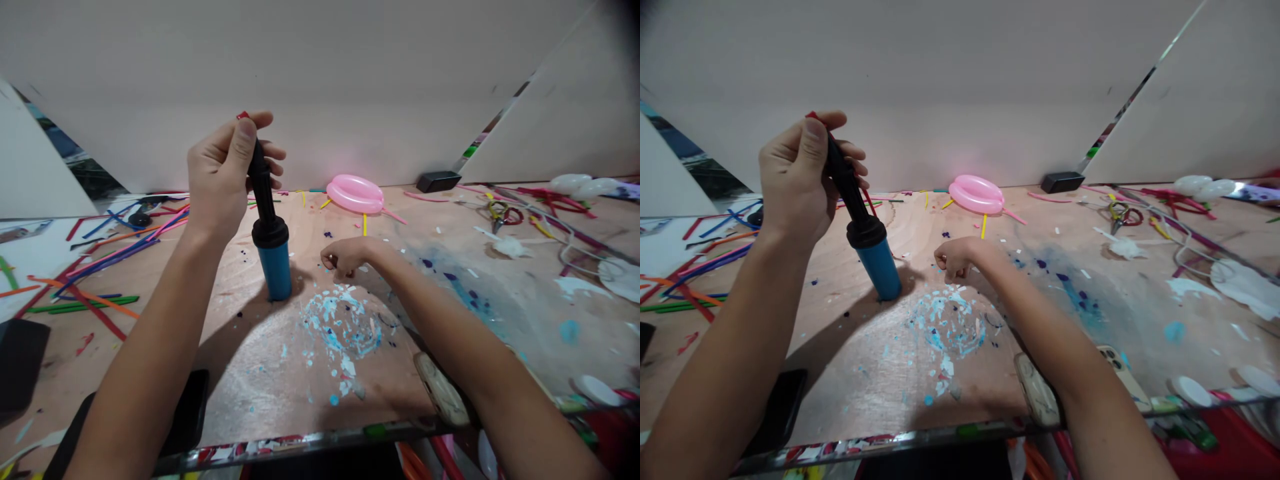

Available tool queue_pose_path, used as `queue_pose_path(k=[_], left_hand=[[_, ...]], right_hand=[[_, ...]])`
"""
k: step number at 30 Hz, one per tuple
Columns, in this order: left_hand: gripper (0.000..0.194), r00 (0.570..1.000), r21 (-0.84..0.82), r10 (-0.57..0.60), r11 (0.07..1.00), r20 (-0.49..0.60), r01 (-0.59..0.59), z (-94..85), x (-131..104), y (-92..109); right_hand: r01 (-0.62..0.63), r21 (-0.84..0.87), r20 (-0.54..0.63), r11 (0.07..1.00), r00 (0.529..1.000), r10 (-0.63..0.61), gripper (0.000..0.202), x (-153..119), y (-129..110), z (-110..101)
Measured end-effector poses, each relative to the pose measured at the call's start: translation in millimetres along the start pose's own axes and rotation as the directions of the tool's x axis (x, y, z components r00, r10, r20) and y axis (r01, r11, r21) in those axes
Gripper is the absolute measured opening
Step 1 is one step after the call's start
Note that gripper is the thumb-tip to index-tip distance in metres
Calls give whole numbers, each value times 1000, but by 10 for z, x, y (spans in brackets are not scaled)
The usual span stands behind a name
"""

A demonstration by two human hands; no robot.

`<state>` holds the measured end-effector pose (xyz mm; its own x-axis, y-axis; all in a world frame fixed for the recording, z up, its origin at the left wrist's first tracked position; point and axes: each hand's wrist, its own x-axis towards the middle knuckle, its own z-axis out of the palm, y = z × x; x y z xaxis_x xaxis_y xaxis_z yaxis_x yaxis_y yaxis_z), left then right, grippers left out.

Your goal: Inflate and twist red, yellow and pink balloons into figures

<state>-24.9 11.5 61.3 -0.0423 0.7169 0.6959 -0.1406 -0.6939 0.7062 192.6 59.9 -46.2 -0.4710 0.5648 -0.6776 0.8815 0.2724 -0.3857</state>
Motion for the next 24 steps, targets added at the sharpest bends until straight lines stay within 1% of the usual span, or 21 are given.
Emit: queue_pose_path(k=[3,6,11,16,19,21,24], left_hand=[[34,1000,2,-5,1000,6,5,-2,0,-1],[35,1000,2,-13,1000,15,13,-22,11,-23],[37,998,-35,19,999,62,-17,-47,30,-62],[36,1000,-5,-4,1000,23,4,-27,17,-42],[35,999,-12,11,1000,35,-10,-28,19,-44],[35,999,-24,15,1000,34,-14,-26,20,-45],[33,1000,-37,8,999,16,-7,-12,12,-32]], right_hand=[[18,33,8,999,1000,-18,32,8,32,-3],[22,37,14,999,1000,-23,36,-7,11,2],[9,1,-4,1000,1000,-9,35,-33,-39,5],[21,22,3,1000,1000,-21,33,-18,-9,5],[29,16,-1,999,1000,-29,31,-9,11,7],[32,0,-4,999,999,-32,35,-9,8,11],[19,-78,-21,997,1000,-20,51,-10,-30,28]])
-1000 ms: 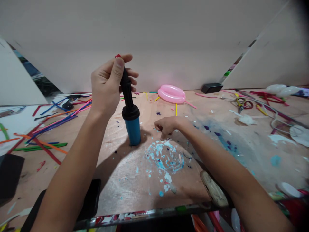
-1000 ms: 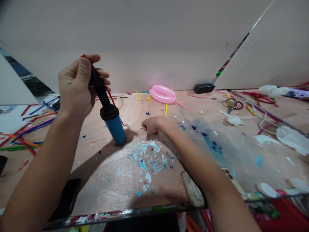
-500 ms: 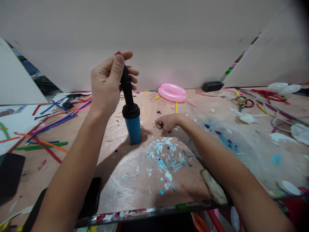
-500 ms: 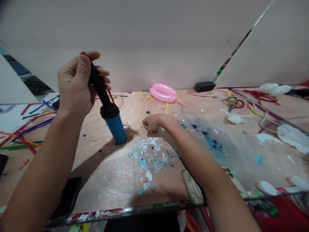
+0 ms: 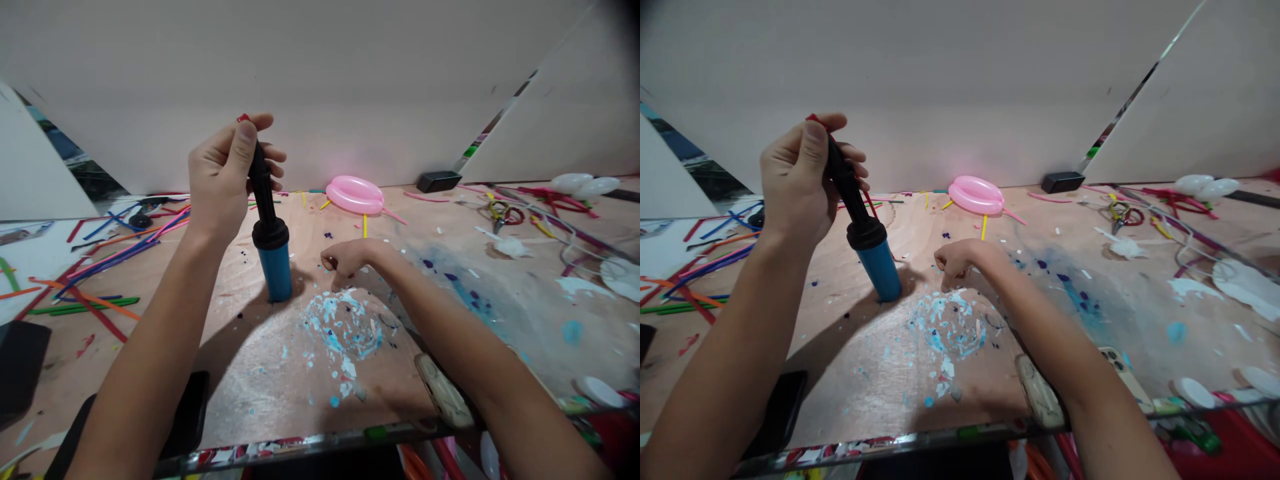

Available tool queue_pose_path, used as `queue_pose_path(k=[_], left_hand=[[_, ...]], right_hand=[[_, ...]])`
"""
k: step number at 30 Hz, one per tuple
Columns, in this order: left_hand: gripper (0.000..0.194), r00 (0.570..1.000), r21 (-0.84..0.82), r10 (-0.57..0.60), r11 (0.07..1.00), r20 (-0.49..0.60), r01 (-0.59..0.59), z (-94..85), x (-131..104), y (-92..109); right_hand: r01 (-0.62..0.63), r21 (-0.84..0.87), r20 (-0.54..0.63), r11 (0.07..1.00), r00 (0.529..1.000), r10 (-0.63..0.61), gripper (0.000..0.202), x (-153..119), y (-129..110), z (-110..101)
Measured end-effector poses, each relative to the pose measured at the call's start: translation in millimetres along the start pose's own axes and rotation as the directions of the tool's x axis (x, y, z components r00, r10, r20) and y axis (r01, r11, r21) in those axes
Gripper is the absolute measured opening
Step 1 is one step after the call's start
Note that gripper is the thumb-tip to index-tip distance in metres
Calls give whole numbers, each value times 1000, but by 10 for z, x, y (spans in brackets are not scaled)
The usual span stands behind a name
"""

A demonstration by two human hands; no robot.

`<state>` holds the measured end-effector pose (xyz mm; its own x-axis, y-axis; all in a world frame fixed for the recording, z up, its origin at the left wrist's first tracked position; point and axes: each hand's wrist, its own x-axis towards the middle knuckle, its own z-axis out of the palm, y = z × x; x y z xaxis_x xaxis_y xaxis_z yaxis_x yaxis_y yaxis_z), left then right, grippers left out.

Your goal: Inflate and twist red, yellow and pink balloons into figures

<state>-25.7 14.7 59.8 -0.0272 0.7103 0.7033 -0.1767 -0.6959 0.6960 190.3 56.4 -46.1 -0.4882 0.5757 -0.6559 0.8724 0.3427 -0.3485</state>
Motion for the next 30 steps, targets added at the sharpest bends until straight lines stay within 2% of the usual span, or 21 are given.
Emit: queue_pose_path(k=[3,7,13,20,26,30], left_hand=[[33,1000,-8,4,1000,0,-4,14,-11,18],[32,1000,32,-25,999,5,25,8,-15,19],[35,1000,24,4,1000,23,-4,-14,0,-18],[36,1000,63,-25,998,12,25,10,-21,12],[35,1000,64,-24,998,15,23,10,-17,10],[34,999,52,-30,998,14,29,11,-19,11]], right_hand=[[-59,-150,-77,987,996,48,72,7,-68,34],[-137,-272,-174,952,981,91,83,-3,-157,88],[-169,-287,-164,943,978,125,89,-100,-252,95],[-164,-267,-132,950,982,133,81,-150,-266,64],[-154,-325,-181,933,979,99,104,-210,-434,209],[-113,-370,-173,922,984,51,102,-223,-568,282]])
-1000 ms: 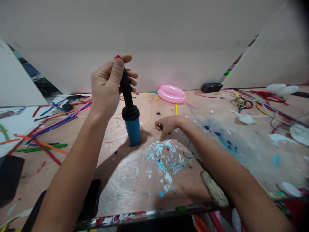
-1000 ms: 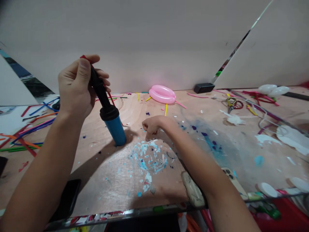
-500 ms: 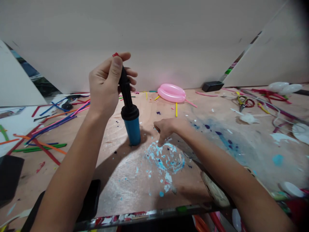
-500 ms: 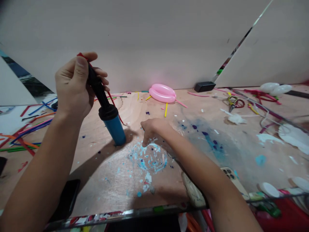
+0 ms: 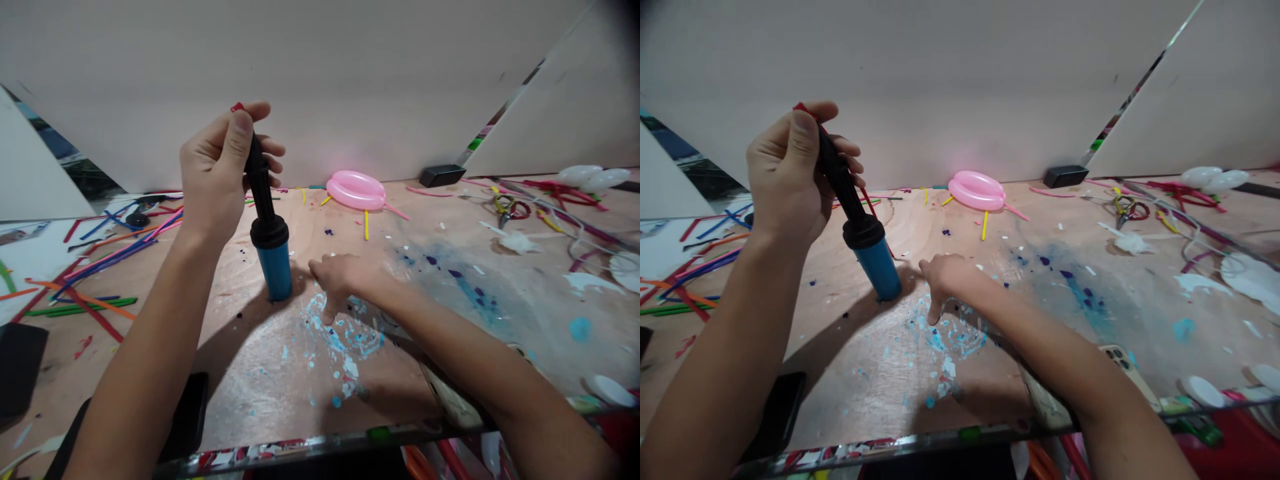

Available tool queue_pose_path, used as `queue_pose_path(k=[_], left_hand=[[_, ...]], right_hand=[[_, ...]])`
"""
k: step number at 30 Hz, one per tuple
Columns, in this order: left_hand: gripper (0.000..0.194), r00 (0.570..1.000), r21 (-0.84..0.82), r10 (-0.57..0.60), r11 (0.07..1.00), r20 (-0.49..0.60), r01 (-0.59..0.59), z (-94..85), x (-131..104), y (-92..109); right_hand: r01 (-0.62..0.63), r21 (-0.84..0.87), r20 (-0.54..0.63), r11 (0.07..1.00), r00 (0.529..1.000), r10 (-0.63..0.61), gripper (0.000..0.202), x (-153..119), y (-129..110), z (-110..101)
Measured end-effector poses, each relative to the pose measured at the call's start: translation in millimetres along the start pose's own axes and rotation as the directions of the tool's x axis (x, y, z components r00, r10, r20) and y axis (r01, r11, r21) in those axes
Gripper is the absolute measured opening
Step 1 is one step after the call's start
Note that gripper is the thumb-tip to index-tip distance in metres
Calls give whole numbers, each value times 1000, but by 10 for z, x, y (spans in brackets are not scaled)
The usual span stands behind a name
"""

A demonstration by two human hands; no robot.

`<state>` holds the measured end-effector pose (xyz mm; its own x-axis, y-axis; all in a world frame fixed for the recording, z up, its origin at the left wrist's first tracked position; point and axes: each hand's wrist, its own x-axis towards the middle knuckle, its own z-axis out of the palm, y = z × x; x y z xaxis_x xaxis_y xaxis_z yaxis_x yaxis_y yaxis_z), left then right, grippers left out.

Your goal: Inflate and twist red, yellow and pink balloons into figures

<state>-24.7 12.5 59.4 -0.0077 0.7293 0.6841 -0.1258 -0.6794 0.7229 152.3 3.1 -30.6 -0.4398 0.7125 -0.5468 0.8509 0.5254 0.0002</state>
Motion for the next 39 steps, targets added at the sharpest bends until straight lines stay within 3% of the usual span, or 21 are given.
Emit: queue_pose_path(k=[9,16,21,30,39], left_hand=[[33,1000,-1,5,1000,22,-5,-17,-6,6],[40,999,-17,-36,999,32,36,-44,16,-30],[36,999,-5,-8,1000,36,9,-23,-4,-2],[35,1000,10,-12,1000,11,12,-3,-2,0],[36,1000,2,14,1000,22,-14,-6,0,3]], right_hand=[[30,-55,8,998,1000,-30,95,-130,-178,-19],[49,-109,106,993,994,-38,69,-276,-419,-84],[37,-81,65,996,997,-32,74,-175,-286,-68],[29,-45,89,999,996,-25,62,20,37,-95],[71,-18,105,997,992,-69,47,23,57,-99]])
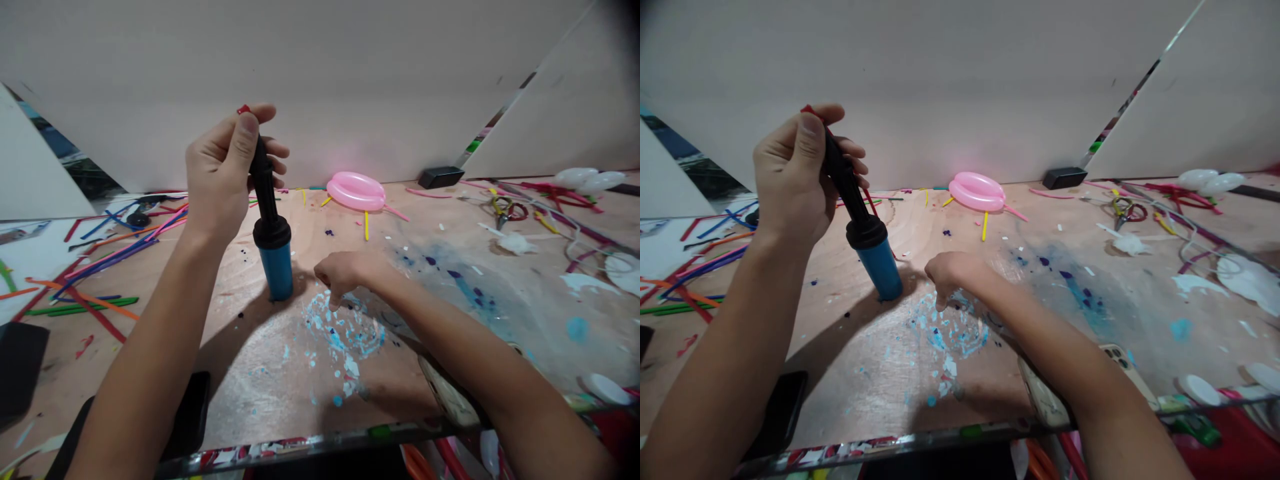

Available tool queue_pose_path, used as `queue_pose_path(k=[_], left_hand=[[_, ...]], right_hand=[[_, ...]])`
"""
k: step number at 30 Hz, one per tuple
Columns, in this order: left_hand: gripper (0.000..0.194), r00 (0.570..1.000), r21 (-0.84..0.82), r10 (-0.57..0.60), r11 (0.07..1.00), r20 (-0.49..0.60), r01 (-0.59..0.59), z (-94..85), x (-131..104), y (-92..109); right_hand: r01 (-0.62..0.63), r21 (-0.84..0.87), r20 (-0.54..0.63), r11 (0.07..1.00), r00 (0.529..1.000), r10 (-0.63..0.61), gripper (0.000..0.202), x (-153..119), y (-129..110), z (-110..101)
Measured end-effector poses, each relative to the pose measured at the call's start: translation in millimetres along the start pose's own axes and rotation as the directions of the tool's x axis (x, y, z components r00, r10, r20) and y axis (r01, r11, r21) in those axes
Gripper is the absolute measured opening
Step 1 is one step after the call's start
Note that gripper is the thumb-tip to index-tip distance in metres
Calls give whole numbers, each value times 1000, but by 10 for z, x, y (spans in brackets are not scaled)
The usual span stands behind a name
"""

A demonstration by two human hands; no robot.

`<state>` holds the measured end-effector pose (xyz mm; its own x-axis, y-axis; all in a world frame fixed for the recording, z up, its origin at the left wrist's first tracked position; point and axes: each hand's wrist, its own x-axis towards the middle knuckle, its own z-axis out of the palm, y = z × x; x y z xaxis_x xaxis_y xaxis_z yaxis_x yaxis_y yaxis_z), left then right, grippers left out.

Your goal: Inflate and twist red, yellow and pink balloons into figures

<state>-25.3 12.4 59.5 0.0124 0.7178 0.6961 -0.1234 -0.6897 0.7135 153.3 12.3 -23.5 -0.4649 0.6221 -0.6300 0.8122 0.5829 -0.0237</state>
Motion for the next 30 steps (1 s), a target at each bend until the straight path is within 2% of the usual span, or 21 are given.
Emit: queue_pose_path(k=[8,16,18,20,22,25,26,28,30], left_hand=[[33,999,33,-23,999,-30,24,17,-9,11],[33,999,31,-6,999,-37,7,22,-8,6],[33,999,29,9,1000,-48,-8,29,-11,-5],[33,999,24,17,1000,-50,-16,35,-13,-27],[33,999,12,14,1000,-42,-14,45,-14,-54],[31,999,-43,16,999,-52,-18,76,-13,-69],[29,998,-73,15,997,-64,-20,92,-15,-58],[26,996,-137,-20,991,-86,8,134,-25,-5],[24,988,-200,-127,974,-87,108,184,-44,77]], right_hand=[[13,57,-9,998,1000,-12,47,0,96,11],[12,61,-7,998,1000,-11,46,18,75,21],[20,74,-35,997,999,-18,40,34,114,29],[74,129,-134,989,989,-56,28,38,174,13],[187,202,-340,961,934,-110,14,11,234,-37],[341,272,-657,900,749,-85,13,-92,295,-147],[376,296,-722,878,690,-51,15,-132,308,-180],[454,351,-799,819,602,9,25,-198,332,-230],[575,383,-863,723,501,59,32,-234,354,-258]])
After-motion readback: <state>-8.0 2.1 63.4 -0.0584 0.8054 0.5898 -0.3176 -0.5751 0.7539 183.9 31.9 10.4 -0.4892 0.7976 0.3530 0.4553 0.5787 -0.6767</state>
